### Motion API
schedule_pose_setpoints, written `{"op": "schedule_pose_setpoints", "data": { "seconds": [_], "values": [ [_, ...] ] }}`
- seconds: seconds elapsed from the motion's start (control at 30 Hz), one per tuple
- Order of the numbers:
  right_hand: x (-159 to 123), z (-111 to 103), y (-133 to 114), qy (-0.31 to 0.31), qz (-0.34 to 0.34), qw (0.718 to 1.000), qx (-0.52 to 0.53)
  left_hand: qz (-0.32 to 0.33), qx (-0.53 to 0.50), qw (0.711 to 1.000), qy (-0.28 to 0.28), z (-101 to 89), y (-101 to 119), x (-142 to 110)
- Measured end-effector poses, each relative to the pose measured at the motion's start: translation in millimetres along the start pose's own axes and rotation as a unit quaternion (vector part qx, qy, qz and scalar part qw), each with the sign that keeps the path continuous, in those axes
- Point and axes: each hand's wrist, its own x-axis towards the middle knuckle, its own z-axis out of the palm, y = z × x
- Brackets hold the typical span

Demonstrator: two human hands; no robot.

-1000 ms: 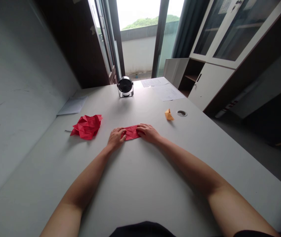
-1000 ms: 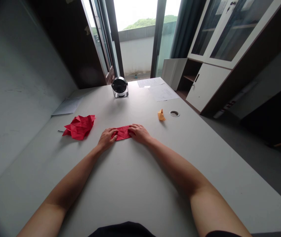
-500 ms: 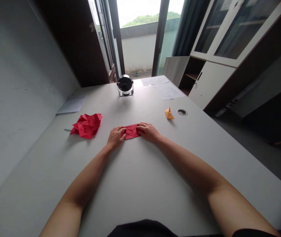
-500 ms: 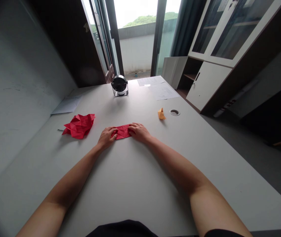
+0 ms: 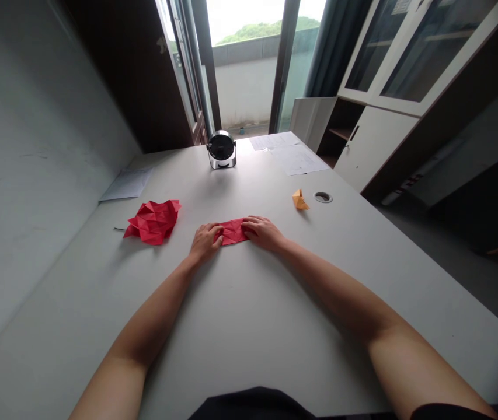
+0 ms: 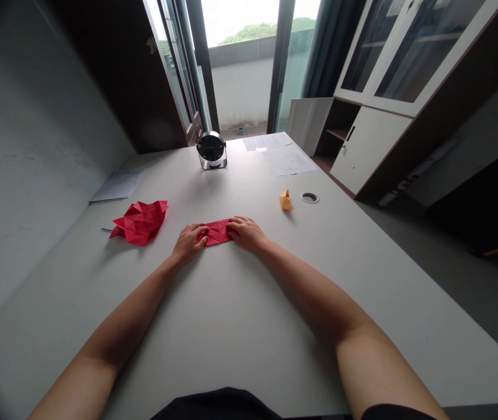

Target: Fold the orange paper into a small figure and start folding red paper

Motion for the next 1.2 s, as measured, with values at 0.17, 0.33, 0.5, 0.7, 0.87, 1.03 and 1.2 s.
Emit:
{"op": "schedule_pose_setpoints", "data": {
  "seconds": [0.17, 0.33, 0.5, 0.7, 0.87, 1.03, 1.2],
  "values": [
    [0.4, 0.2, -0.3, 0.001, 0.000, 1.000, 0.004, -0.001, 0.004, 1.000, -0.005, -1.1, 0.7, 0.1],
    [0.3, -1.3, -2.1, 0.003, 0.002, 1.000, 0.008, -0.006, 0.003, 1.000, -0.007, -1.4, 1.6, 0.3],
    [-0.3, -3.3, -3.9, -0.001, 0.007, 1.000, 0.009, -0.011, 0.001, 1.000, -0.012, -2.6, 2.8, 0.5],
    [-0.5, -2.3, -3.2, -0.003, 0.008, 1.000, 0.007, -0.005, 0.002, 1.000, -0.008, -1.5, 1.4, 0.4],
    [-0.6, -0.6, -1.4, -0.005, 0.007, 1.000, 0.004, -0.006, 0.004, 1.000, -0.008, -1.5, 1.4, 0.4],
    [-0.9, -1.6, -2.0, 0.000, 0.005, 1.000, 0.009, -0.014, 0.007, 1.000, -0.013, -2.2, 1.8, 0.9],
    [-0.3, -4.3, -4.6, 0.000, 0.004, 1.000, 0.013, -0.010, 0.011, 1.000, -0.015, -2.7, 1.6, 1.2]
  ]
}}
